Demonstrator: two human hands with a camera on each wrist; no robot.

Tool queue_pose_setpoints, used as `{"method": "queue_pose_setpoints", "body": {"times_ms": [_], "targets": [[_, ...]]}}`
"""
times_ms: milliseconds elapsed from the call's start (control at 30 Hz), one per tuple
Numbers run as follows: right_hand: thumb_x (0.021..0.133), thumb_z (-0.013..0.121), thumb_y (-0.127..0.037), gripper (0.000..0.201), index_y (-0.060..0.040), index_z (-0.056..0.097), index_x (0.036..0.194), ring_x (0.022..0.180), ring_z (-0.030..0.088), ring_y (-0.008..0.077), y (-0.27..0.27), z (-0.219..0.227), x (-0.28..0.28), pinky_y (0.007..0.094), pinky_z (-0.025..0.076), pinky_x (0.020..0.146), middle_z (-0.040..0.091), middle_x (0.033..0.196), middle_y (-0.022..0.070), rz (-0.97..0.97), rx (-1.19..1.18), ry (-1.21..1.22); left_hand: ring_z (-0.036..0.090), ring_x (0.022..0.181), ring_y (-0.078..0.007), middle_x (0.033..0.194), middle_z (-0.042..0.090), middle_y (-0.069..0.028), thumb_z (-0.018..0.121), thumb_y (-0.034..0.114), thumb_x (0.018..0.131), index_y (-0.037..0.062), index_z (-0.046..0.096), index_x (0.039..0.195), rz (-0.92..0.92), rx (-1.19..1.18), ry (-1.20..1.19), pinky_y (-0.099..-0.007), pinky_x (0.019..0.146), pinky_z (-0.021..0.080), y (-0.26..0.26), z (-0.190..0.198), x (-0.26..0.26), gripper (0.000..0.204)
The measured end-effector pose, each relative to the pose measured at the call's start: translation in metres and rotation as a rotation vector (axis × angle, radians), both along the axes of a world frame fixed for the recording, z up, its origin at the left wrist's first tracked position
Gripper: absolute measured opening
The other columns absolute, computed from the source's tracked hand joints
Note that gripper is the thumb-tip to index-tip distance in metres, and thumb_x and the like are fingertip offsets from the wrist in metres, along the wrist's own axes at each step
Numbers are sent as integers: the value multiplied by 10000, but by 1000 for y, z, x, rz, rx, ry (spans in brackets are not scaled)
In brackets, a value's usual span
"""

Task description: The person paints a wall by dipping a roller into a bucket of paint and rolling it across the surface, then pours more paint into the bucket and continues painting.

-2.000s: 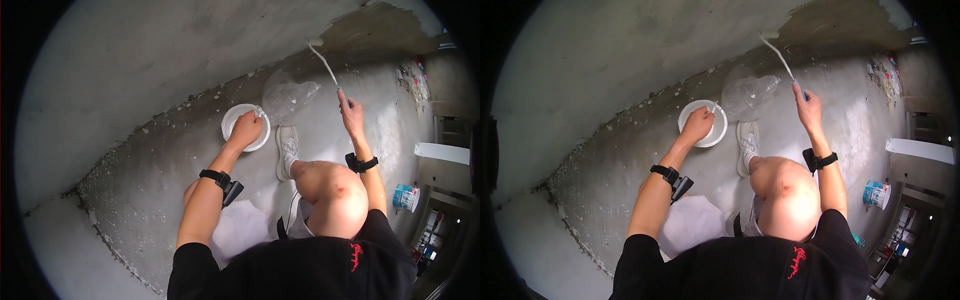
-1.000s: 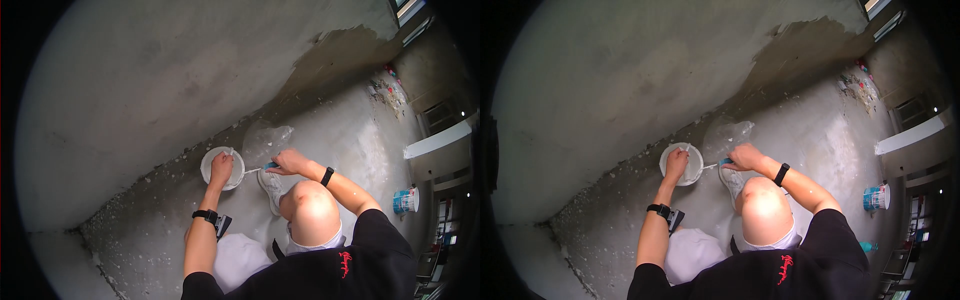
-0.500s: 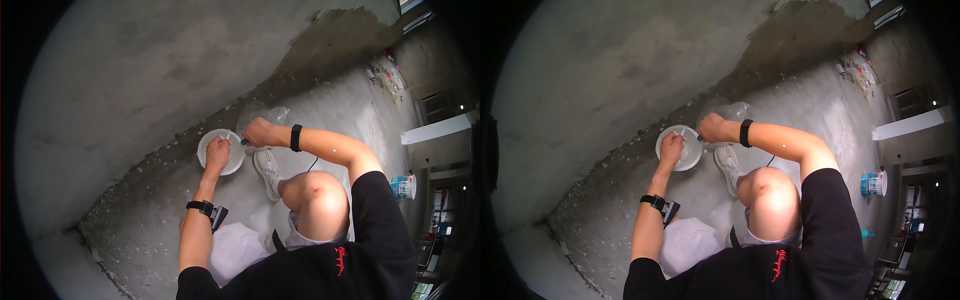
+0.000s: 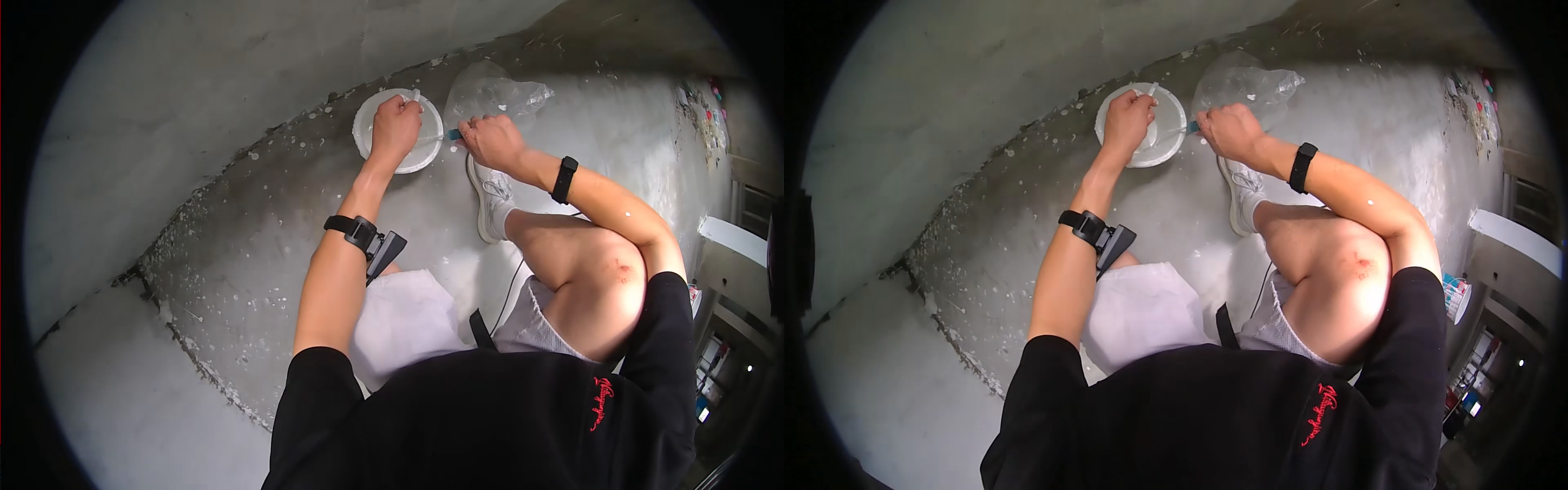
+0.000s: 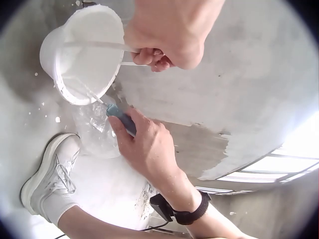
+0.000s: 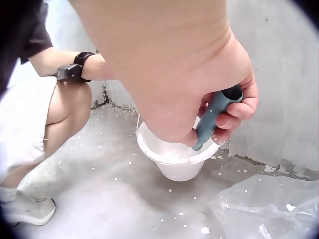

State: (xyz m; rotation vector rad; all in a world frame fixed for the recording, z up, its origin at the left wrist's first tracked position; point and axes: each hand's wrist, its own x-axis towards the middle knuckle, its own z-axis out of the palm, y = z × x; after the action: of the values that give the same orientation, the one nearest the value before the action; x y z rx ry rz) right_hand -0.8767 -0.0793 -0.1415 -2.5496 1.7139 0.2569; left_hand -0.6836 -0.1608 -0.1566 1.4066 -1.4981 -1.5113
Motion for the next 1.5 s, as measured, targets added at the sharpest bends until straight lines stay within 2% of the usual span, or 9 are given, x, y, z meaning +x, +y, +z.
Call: {"method": "queue_pose_setpoints", "body": {"times_ms": [400, 667, 800, 867, 1000, 1133, 1300, 1367, 1500], "targets": [[925, 581, -326, 286, -49, 577, 856, 603, 638, 312, 16, 7, -9, 407, 506, 541, 617, 659, 119, 12, -60, 59, 525, 580, -97, 632, 590, -36, 619, 172, 843, -33, 682, 868, 14, 18, 34, -270, 547, 382, 0, -1, -2, 215], [894, 616, -353, 316, -70, 579, 760, 531, 607, 311, 13, 34, -10, 401, 478, 506, 606, 593, 101, 10, -127, 27, 499, 540, -98, 620, 573, -31, 614, 161, 847, -18, 634, 790, 50, -43, -12, -280, 516, 373, -2, -11, -2, 189], [891, 622, -342, 315, -60, 578, 758, 533, 599, 320, 14, 57, -23, 414, 472, 498, 606, 601, 109, 10, -102, 47, 430, 476, -70, 603, 537, -14, 611, 158, 862, 3, 598, 782, 128, 49, 50, -274, 427, 310, -4, -12, -2, 175], [920, 600, -355, 313, -59, 584, 820, 548, 603, 305, 21, 69, -32, 417, 459, 484, 605, 631, 105, -9, -122, 37, 434, 479, -71, 607, 537, -15, 612, 156, 861, 1, 597, 786, 141, 50, 58, -274, 425, 313, -3, -9, -3, 173], [924, 599, -355, 307, -63, 584, 830, 554, 601, 304, 32, 82, -40, 411, 458, 485, 608, 642, 98, -46, -106, 24, 444, 483, -76, 620, 540, -22, 612, 154, 860, -4, 598, 796, 176, 70, 168, -279, 427, 326, -6, -10, -4, 171], [929, 593, -357, 308, -62, 582, 839, 575, 609, 303, 35, 87, -41, 408, 463, 495, 608, 646, 99, -67, -80, 63, 435, 481, -76, 617, 530, -18, 607, 148, 861, -8, 598, 807, 197, 26, 138, -270, 425, 322, -5, -11, -9, 165], [928, 591, -354, 302, -59, 594, 865, 627, 619, 332, 30, 97, -39, 438, 476, 551, 625, 677, 120, -81, -4, 95, 403, 480, -65, 612, 501, 0, 599, 130, 866, 2, 587, 803, 51, 112, 170, -237, 412, 288, 2, -4, -5, 143], [919, 596, -348, 311, -44, 639, 871, 651, 635, 358, 34, 102, -35, 459, 504, 595, 646, 687, 134, -109, 154, 95, 386, 478, -58, 614, 490, 4, 590, 109, 873, 19, 562, 783, -32, 165, 218, -230, 409, 275, 7, -3, -5, 130], [904, 611, -363, 328, -39, 652, 884, 715, 638, 383, 41, 108, -34, 484, 506, 658, 656, 732, 167, -188, 284, 81, 370, 479, -43, 621, 482, 5, 596, 95, 880, 27, 552, 795, -153, 292, 369, -221, 404, 265, 18, 25, -2, 117]]}}
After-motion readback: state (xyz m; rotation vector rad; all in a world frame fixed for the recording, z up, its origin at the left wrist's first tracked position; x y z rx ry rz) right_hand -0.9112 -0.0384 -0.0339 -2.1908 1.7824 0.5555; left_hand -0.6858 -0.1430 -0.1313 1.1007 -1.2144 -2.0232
